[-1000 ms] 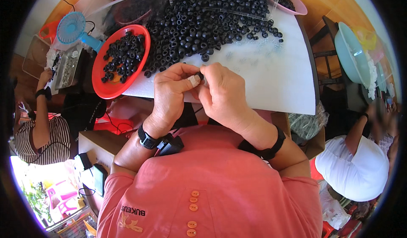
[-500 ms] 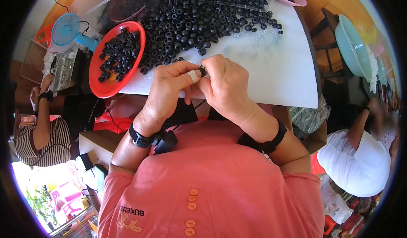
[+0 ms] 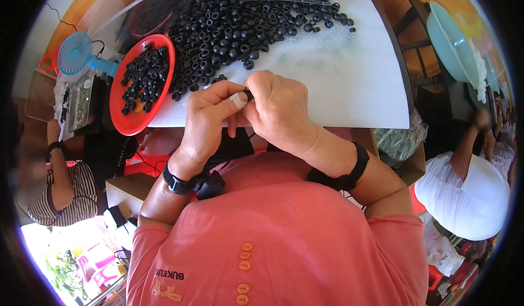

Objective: Manually assembling small black plastic components by hand on a workstation.

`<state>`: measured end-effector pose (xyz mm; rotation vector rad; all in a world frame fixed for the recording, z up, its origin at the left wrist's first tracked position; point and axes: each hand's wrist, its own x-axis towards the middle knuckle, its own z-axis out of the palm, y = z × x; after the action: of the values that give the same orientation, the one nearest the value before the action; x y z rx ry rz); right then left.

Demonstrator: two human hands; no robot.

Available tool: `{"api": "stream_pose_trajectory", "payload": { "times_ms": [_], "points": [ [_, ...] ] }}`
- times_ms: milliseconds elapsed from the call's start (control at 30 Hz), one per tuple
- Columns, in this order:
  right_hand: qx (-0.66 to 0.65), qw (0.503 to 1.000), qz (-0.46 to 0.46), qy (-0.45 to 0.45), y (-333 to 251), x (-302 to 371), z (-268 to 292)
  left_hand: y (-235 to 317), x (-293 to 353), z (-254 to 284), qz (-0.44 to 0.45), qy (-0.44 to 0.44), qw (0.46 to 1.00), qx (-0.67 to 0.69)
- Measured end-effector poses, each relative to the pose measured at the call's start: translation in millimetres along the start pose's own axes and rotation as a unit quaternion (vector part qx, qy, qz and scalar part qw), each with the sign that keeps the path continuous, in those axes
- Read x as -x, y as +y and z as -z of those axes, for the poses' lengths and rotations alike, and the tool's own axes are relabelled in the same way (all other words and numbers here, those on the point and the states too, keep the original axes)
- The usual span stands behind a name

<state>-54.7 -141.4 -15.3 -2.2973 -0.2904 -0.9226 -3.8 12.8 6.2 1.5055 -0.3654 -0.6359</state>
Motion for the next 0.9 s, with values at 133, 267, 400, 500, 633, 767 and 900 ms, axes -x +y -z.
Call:
{"api": "stream_pose_trajectory", "payload": {
  "times_ms": [133, 267, 400, 500, 633, 767, 900],
  "points": [
    [0.018, 0.999, 0.044, -0.007, 5.2, -1.0, 0.1, -1.5, 0.7, 2.0, -0.005, -0.004, 1.0, 0.021],
    [0.006, 0.998, 0.049, -0.026, 2.9, -3.1, 4.2, 1.7, -1.2, 4.1, -0.001, -0.027, 1.0, -0.015],
    [0.04, 0.998, 0.051, -0.018, 2.2, 3.2, -0.5, 2.7, -1.3, 0.4, 0.012, -0.005, 1.0, -0.01],
    [0.028, 0.998, 0.051, -0.006, 1.0, 2.4, 2.3, 1.1, 0.6, 3.6, -0.015, -0.009, 1.0, -0.015],
    [-0.078, 0.996, -0.004, -0.033, 6.9, 1.3, 29.1, 23.4, 25.9, 18.2, -0.058, 0.112, 0.991, -0.038],
    [0.049, 0.994, -0.086, 0.051, 40.1, 3.6, 62.9, 39.7, 20.9, 83.0, -0.164, 0.313, 0.918, -0.177],
    [0.137, 0.988, -0.058, 0.047, 47.4, 0.5, 67.6, 34.0, 7.4, 94.2, -0.285, 0.308, 0.77, -0.48]
  ]
}}
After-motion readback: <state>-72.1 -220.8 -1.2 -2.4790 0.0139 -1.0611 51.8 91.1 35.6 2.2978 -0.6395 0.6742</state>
